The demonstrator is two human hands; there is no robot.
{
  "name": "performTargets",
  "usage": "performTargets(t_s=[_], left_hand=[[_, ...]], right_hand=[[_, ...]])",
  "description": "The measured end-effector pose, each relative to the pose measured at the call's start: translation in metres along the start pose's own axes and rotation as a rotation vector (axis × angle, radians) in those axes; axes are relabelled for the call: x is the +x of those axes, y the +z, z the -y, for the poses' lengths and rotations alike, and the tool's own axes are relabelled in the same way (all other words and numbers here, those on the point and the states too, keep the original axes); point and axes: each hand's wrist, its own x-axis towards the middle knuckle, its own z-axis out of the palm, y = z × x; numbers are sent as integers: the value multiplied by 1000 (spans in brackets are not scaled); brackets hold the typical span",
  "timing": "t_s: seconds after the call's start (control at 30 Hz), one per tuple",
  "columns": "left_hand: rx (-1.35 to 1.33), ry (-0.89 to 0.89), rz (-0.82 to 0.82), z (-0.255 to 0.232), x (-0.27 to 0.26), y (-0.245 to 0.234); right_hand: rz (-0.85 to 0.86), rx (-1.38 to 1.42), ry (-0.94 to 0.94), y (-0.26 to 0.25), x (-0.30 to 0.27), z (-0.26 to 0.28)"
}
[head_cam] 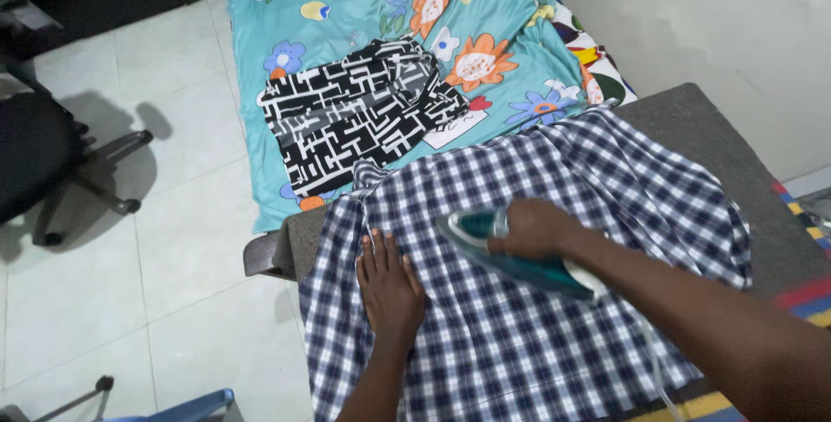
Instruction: The person irons a checkered shirt on a small ironing board placed on a bed. They repeatedly smooth the fabric, move the iron across different sections, and flip the shirt to iron both sides.
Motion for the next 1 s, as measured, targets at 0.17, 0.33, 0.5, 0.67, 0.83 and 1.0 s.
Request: performTargets(t_s=[0.17,0.33,0.5,0.67,0.83,1.0], left_hand=[[-92,39,-58,5,-2,-5],[-165,-62,-164,3,-36,-4],[-103,-212,-114,-7,-91,-6],[-65,-247,-150,-3,-145,-11],[54,-326,-116,1,-179,-15],[50,-374,12,4,-180,-24]], right_hand=[[132,20,-29,47,-72,12],[267,-95,-244,85,-146,10],[342,-115,-191,90,-164,-9],[106,-89,38,67,-138,-49],[-42,93,276,42,-105,-92],[-51,117,246,36,-94,-99]])
